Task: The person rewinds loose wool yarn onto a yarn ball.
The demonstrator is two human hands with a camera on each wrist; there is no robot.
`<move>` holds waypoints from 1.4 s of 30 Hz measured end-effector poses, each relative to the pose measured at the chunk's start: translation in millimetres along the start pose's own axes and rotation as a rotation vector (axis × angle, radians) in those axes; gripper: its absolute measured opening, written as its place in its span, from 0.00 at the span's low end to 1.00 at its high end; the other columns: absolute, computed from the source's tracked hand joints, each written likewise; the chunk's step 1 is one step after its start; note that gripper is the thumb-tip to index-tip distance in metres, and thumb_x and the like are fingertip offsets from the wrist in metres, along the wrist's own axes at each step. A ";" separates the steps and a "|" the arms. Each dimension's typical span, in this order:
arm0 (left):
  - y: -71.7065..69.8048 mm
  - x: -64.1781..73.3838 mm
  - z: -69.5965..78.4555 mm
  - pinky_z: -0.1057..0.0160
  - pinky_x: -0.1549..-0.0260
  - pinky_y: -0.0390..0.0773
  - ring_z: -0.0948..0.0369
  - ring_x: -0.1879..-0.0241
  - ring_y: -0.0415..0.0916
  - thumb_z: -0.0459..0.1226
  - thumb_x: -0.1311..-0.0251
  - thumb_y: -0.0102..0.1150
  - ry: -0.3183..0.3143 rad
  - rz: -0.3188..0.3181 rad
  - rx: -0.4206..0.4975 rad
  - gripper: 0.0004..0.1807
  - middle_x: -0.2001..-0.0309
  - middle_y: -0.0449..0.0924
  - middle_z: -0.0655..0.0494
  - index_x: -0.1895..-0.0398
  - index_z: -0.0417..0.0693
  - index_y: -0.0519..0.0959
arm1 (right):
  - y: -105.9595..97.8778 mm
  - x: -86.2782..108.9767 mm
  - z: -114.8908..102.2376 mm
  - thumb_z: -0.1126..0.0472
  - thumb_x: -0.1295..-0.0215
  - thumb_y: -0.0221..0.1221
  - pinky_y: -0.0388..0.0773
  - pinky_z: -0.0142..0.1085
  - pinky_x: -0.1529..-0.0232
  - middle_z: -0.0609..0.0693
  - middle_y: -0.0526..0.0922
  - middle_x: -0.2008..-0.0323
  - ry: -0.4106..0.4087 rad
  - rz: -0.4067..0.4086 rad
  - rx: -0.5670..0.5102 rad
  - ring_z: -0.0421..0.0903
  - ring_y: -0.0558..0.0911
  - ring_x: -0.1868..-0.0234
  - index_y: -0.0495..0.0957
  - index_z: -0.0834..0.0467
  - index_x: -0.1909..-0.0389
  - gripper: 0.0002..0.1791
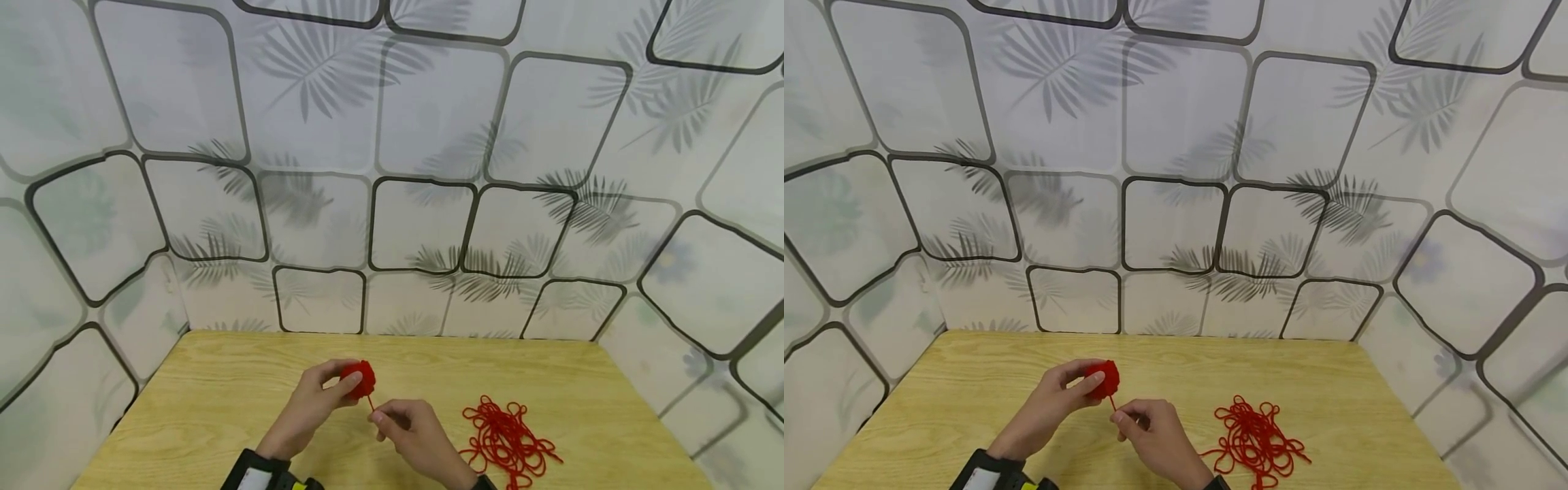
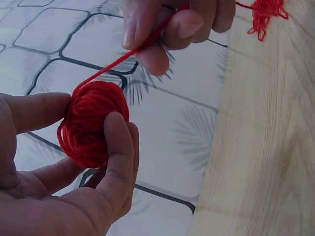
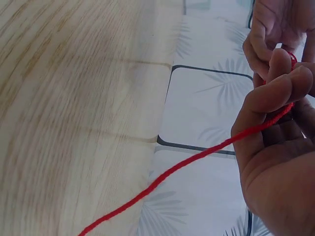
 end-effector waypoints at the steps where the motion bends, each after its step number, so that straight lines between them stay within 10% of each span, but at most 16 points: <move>1: 0.3 0.5 -0.2 0.54 0.53 0.84 0.51 0.52 0.82 0.40 0.28 0.59 0.004 -0.009 0.011 0.26 0.44 0.76 0.37 0.34 0.33 0.71 | 0.2 0.0 -0.2 0.57 0.24 0.56 0.72 0.28 0.77 0.50 0.84 0.73 0.004 -0.002 -0.004 0.37 0.75 0.79 0.86 0.60 0.59 0.13; 42: -0.6 9.0 1.5 0.53 0.46 0.80 0.51 0.46 0.78 0.38 0.27 0.58 -0.062 -0.262 0.209 0.30 0.40 0.72 0.39 0.30 0.29 0.62 | -7.9 1.5 3.8 0.56 0.24 0.56 0.73 0.27 0.77 0.46 0.82 0.74 0.036 -0.032 -0.044 0.35 0.73 0.79 0.85 0.62 0.59 0.14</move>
Point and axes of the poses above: each hand's wrist, its own x-axis away from the middle knuckle, its own y-axis out of the palm, z = x × y, the point moved 2 cm from there along -x, towards the middle knuckle
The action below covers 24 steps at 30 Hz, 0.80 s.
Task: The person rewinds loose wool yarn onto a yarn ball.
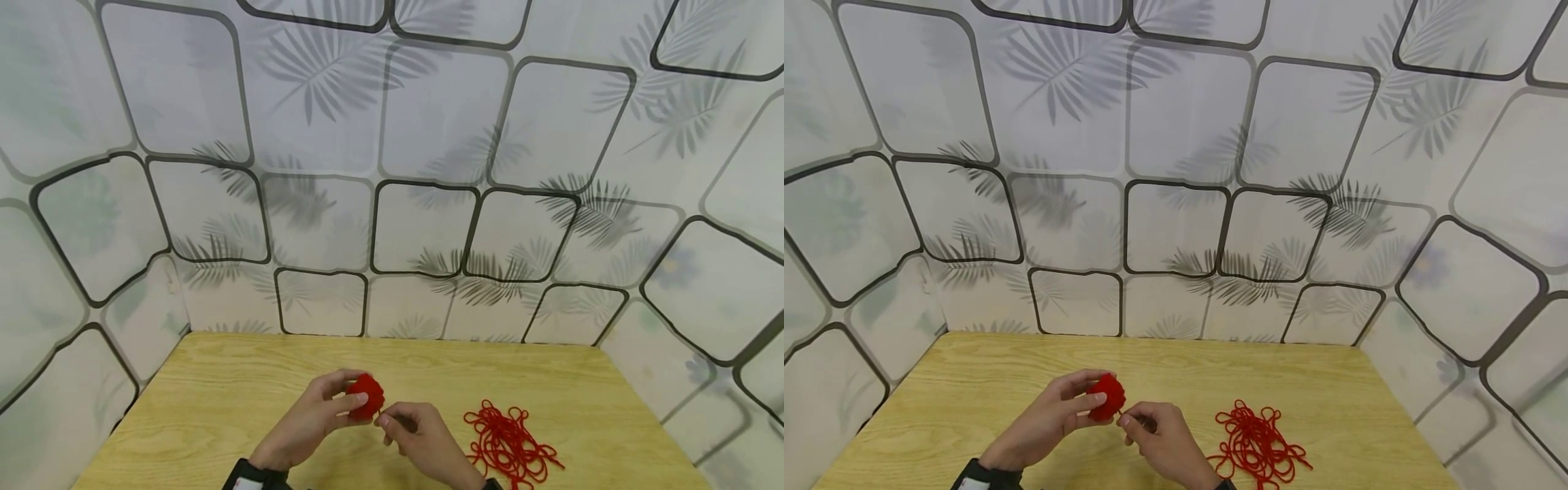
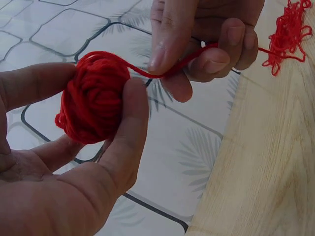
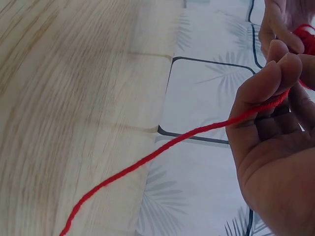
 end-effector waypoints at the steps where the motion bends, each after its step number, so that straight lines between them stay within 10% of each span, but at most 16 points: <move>1: 0.1 0.2 -0.2 0.52 0.46 0.80 0.51 0.46 0.78 0.38 0.27 0.58 -0.011 -0.004 0.019 0.30 0.40 0.73 0.39 0.31 0.28 0.63 | -0.8 0.3 -0.2 0.56 0.24 0.56 0.73 0.27 0.77 0.46 0.82 0.74 0.002 0.004 -0.004 0.35 0.73 0.79 0.85 0.62 0.59 0.14; 13: -2.2 2.2 -2.5 0.56 0.45 0.77 0.53 0.46 0.78 0.39 0.28 0.59 -0.062 -0.001 0.115 0.18 0.45 0.79 0.44 0.44 0.38 0.68 | -7.1 -2.3 3.3 0.55 0.23 0.55 0.76 0.30 0.75 0.48 0.82 0.73 -0.002 0.073 0.026 0.37 0.74 0.79 0.84 0.62 0.58 0.15; 24: 1.7 4.3 -2.9 0.55 0.42 0.78 0.52 0.45 0.78 0.34 0.28 0.57 -0.060 -0.142 0.135 0.23 0.43 0.78 0.45 0.34 0.31 0.71 | -10.7 -5.0 2.3 0.62 0.23 0.55 0.75 0.29 0.75 0.55 0.83 0.71 0.018 0.107 -0.018 0.39 0.74 0.78 0.84 0.64 0.56 0.12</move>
Point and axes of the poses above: each hand's wrist, its own x-axis away from the middle knuckle, its own y-axis out of the palm, z = x × y, the point moved 2 cm from there along -x, towards the middle knuckle
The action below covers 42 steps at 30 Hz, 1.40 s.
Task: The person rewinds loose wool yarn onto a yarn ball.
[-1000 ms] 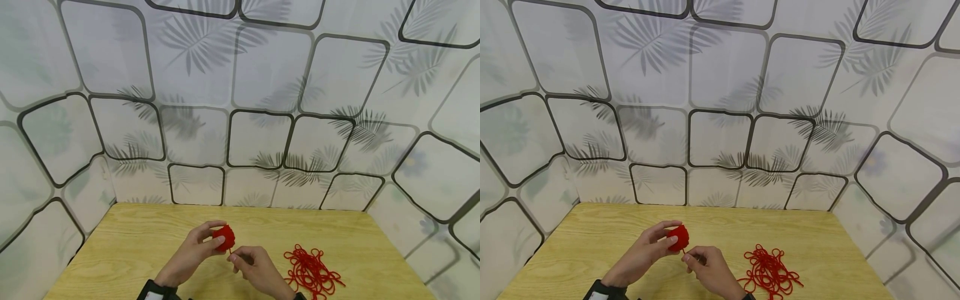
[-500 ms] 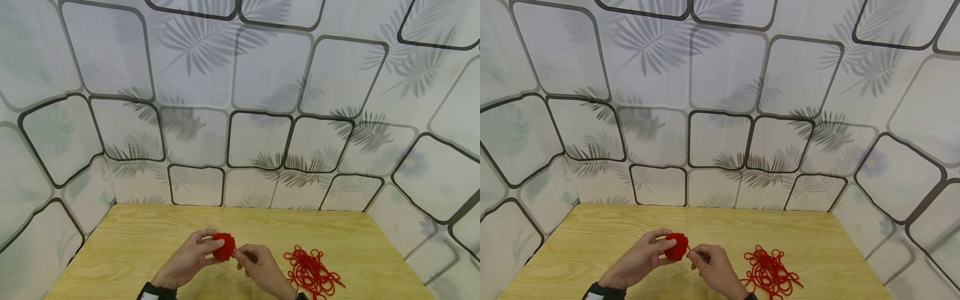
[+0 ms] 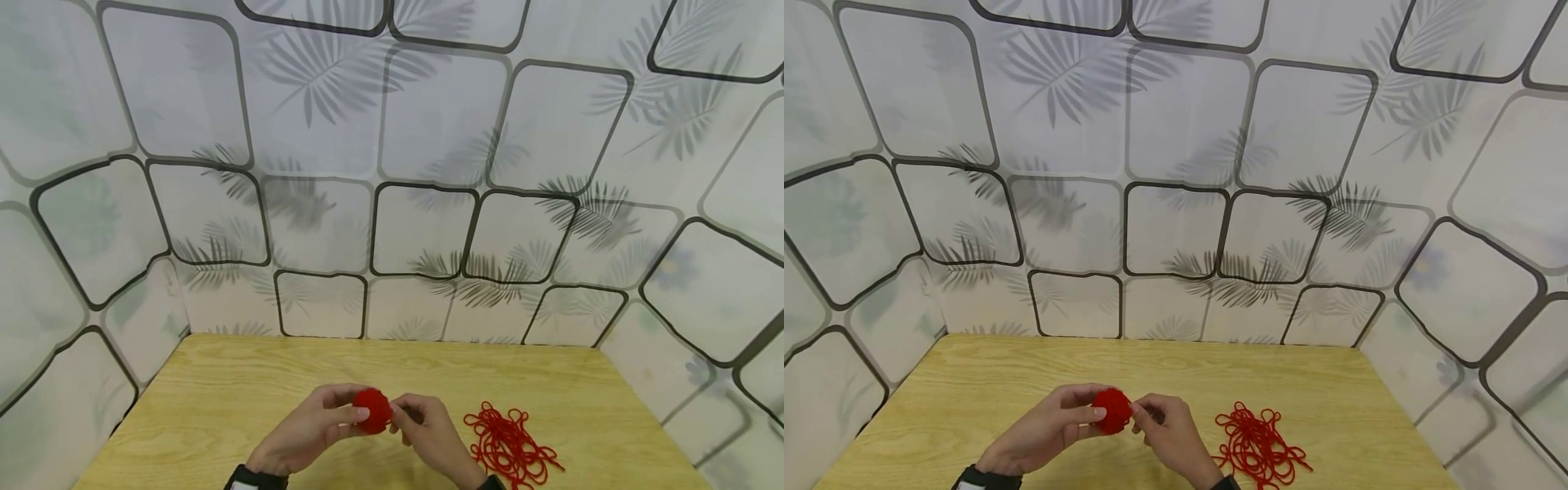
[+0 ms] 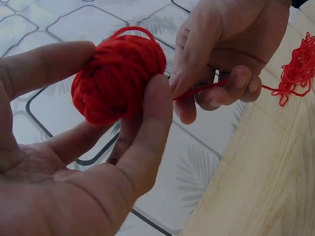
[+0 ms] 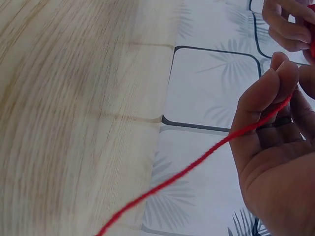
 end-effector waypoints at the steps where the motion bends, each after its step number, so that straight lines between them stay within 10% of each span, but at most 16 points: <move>1: 0.6 0.0 0.0 0.55 0.42 0.78 0.52 0.45 0.78 0.34 0.28 0.57 0.001 -0.003 0.004 0.23 0.43 0.79 0.45 0.35 0.30 0.71 | 0.1 -0.1 0.2 0.62 0.23 0.54 0.75 0.29 0.75 0.55 0.83 0.71 0.004 0.002 -0.003 0.39 0.74 0.78 0.84 0.64 0.56 0.12; 7: 5.4 -2.1 2.6 0.55 0.41 0.77 0.52 0.43 0.77 0.36 0.28 0.59 0.064 0.076 -0.031 0.25 0.42 0.77 0.44 0.35 0.30 0.69 | 4.7 2.4 -0.3 0.62 0.23 0.55 0.74 0.29 0.76 0.51 0.82 0.72 0.015 -0.006 0.010 0.39 0.74 0.79 0.84 0.64 0.57 0.12; 15: 14.3 -12.0 -0.7 0.53 0.46 0.79 0.53 0.48 0.80 0.42 0.33 0.66 0.178 0.446 -0.236 0.29 0.45 0.79 0.44 0.37 0.33 0.70 | 15.2 12.8 -4.6 0.57 0.24 0.57 0.76 0.30 0.74 0.44 0.81 0.73 -0.012 -0.029 0.216 0.37 0.77 0.76 0.85 0.60 0.60 0.12; 21: 16.4 -16.0 -3.9 0.59 0.62 0.85 0.52 0.56 0.82 0.40 0.36 0.69 0.294 0.618 -0.428 0.26 0.48 0.78 0.41 0.40 0.39 0.73 | 16.8 23.6 -20.1 0.60 0.28 0.61 0.76 0.27 0.73 0.39 0.82 0.70 -0.183 0.006 0.491 0.30 0.76 0.74 0.86 0.57 0.59 0.07; 31: 17.3 -14.6 -8.3 0.61 0.58 0.85 0.49 0.51 0.82 0.43 0.32 0.64 0.295 0.537 -0.448 0.24 0.44 0.78 0.40 0.36 0.42 0.77 | 13.9 40.4 -48.1 0.72 0.41 0.69 0.68 0.18 0.80 0.38 0.79 0.72 -0.581 0.244 0.560 0.25 0.67 0.79 0.84 0.52 0.64 0.11; 42: 21.3 -10.6 -9.9 0.54 0.55 0.84 0.47 0.47 0.79 0.35 0.30 0.61 0.214 0.394 -0.388 0.24 0.42 0.77 0.40 0.34 0.37 0.73 | -3.7 37.5 -84.7 0.70 0.38 0.68 0.69 0.23 0.81 0.41 0.83 0.68 -0.655 0.193 0.462 0.27 0.66 0.80 0.83 0.50 0.61 0.12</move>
Point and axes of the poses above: each hand's wrist, its own x-axis away from the middle knuckle, its own y-axis out of the palm, z = x × y, the point moved 2 cm from there along -x, towards the middle knuckle
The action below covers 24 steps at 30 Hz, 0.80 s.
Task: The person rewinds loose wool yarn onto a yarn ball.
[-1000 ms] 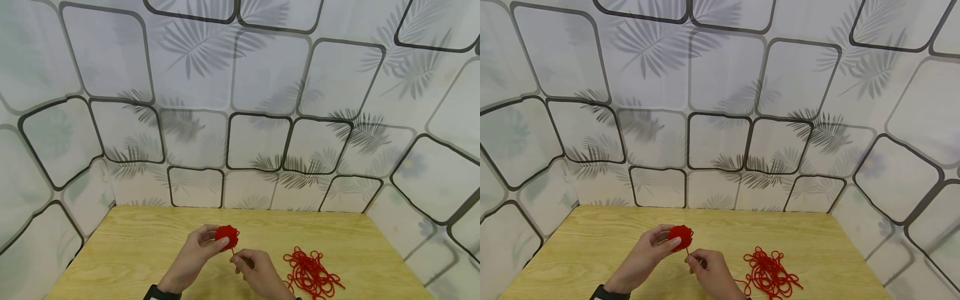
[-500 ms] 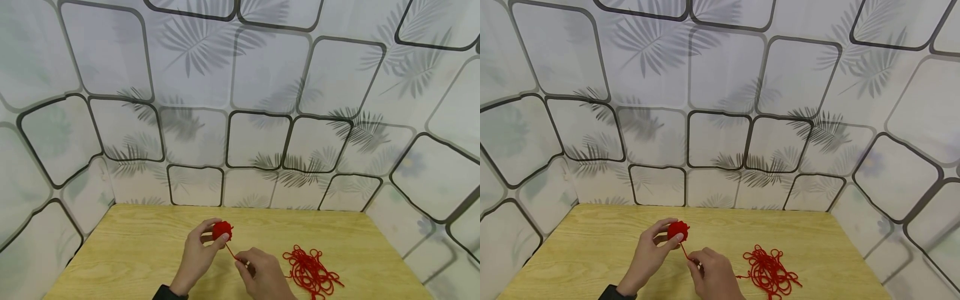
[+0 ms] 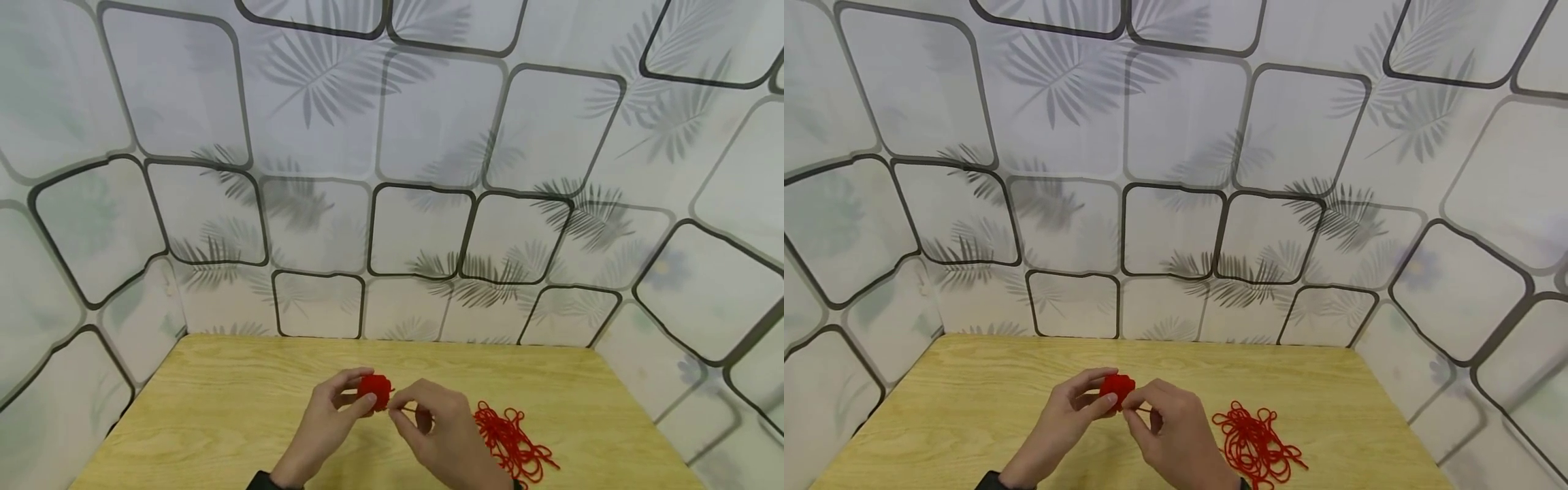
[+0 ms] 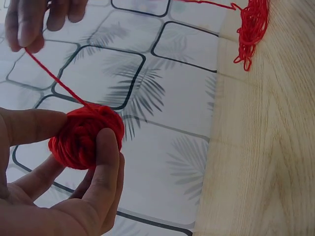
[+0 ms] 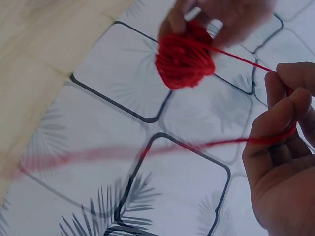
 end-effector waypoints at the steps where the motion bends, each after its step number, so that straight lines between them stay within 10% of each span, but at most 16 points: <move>1: 0.0 0.0 -0.7 0.54 0.55 0.84 0.47 0.48 0.79 0.34 0.30 0.62 -0.003 -0.011 -0.002 0.24 0.42 0.77 0.40 0.34 0.36 0.73 | -3.3 -3.6 -0.6 0.70 0.37 0.68 0.69 0.24 0.82 0.41 0.83 0.68 0.011 0.005 -0.009 0.28 0.66 0.81 0.83 0.50 0.61 0.11; 24: 7.7 16.1 12.0 0.58 0.57 0.85 0.50 0.52 0.82 0.32 0.32 0.63 -0.015 -0.303 0.070 0.20 0.47 0.81 0.45 0.41 0.32 0.76 | -39.9 -47.9 37.9 0.66 0.34 0.67 0.63 0.31 0.81 0.46 0.82 0.71 0.260 0.092 -0.082 0.39 0.66 0.83 0.86 0.54 0.61 0.04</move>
Point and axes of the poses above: each hand's wrist, its own x-axis away from the middle knuckle, its own y-axis out of the palm, z = x × y, the point moved 2 cm from there along -x, towards the middle knuckle
